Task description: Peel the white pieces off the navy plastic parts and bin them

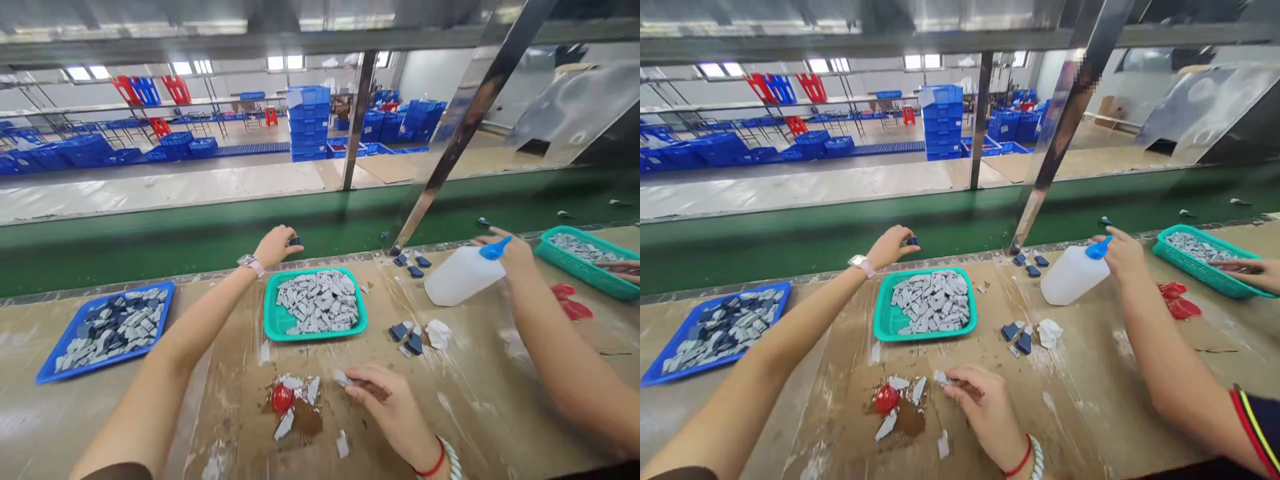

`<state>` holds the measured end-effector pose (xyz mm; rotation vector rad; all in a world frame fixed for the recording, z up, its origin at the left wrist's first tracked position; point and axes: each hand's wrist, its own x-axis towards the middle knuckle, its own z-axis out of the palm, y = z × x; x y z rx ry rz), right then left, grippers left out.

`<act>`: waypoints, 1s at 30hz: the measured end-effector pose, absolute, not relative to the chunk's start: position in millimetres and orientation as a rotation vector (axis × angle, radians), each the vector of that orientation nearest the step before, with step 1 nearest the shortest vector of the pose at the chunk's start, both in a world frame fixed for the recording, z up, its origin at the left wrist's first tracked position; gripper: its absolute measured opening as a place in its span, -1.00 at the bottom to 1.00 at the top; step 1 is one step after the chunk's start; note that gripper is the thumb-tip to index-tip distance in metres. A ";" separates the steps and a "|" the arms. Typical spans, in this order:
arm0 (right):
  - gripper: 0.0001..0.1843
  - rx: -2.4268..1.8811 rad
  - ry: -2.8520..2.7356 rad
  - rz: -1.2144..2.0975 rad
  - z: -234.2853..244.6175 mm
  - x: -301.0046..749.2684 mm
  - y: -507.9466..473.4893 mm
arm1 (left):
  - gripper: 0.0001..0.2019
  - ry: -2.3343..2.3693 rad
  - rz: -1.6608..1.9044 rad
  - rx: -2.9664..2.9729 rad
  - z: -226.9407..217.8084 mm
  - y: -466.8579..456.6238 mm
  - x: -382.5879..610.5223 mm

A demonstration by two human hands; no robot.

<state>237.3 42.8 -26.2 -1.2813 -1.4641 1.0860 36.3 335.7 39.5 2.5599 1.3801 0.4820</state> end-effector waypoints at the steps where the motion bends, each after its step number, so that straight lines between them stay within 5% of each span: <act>1: -0.82 -1.273 -1.569 0.998 -25.2 234.0 39.1 | -0.74 1.404 0.549 2.544 44.4 318.8 21.7; 7: -0.80 -1.170 -2.013 0.593 -40.7 205.5 13.5 | -0.74 1.320 0.945 2.025 58.4 166.2 -58.3; 13: -0.65 -1.139 -2.326 0.334 -50.4 194.1 -0.3 | -0.74 1.344 1.230 1.384 18.0 31.6 -86.3; 16: -0.66 -1.115 -2.204 0.518 -50.5 197.9 0.8 | -0.72 1.405 1.294 1.194 -3.7 -7.4 -84.9; 24: -0.56 -1.239 -1.239 1.703 -32.5 206.1 12.2 | -0.76 1.223 1.113 1.135 -21.8 -25.3 -32.8; 30: -0.80 -1.110 -1.387 1.259 3.3 196.6 5.1 | -0.74 1.057 0.971 1.219 -6.1 -8.9 9.1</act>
